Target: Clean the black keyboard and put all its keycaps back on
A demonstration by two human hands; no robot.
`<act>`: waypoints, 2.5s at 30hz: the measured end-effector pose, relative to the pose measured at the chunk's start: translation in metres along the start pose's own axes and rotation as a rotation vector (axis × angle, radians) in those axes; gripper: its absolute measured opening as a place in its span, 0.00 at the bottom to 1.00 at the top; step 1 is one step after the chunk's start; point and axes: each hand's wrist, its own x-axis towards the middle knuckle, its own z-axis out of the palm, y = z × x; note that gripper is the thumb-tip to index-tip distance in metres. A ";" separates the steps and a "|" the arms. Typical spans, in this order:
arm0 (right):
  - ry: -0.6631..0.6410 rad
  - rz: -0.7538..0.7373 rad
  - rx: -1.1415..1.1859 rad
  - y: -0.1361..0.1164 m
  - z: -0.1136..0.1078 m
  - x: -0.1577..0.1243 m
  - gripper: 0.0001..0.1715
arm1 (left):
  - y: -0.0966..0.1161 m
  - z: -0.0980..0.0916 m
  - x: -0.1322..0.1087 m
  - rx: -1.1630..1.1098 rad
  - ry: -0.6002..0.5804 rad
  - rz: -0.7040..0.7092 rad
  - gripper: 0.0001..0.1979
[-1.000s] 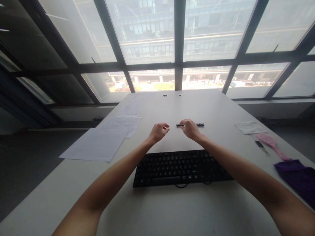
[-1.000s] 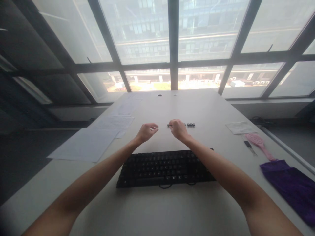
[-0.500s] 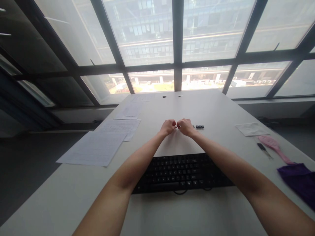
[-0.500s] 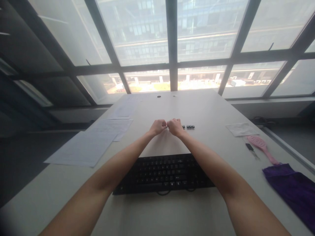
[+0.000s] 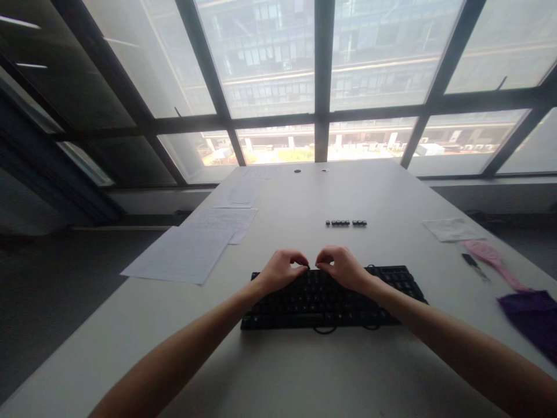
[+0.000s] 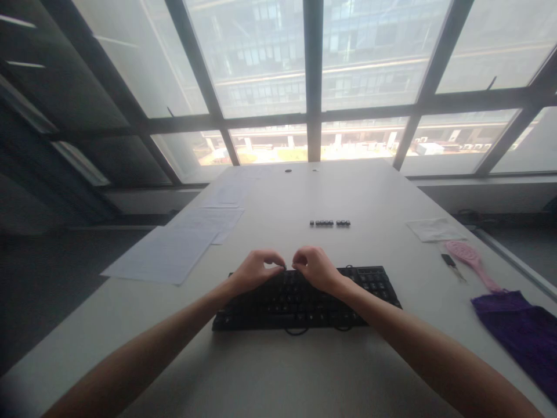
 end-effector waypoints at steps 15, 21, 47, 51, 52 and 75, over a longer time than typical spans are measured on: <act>0.000 -0.089 0.078 -0.001 0.022 -0.010 0.09 | -0.005 0.009 -0.017 -0.031 0.055 0.064 0.07; -0.010 -0.166 0.027 0.002 0.026 -0.014 0.10 | -0.008 0.018 -0.020 -0.065 0.113 0.129 0.07; 0.041 -0.046 -0.183 0.021 -0.015 0.019 0.06 | -0.014 0.007 0.028 0.020 0.099 0.057 0.07; 0.192 0.113 -0.458 0.064 -0.047 0.067 0.07 | -0.017 0.011 0.102 0.158 0.130 0.012 0.06; 0.190 0.132 -0.507 0.073 -0.052 0.077 0.07 | -0.018 0.015 0.119 0.174 0.137 0.004 0.06; 0.167 -0.009 0.044 0.034 -0.033 0.001 0.02 | 0.011 0.013 0.051 -0.027 0.039 0.043 0.05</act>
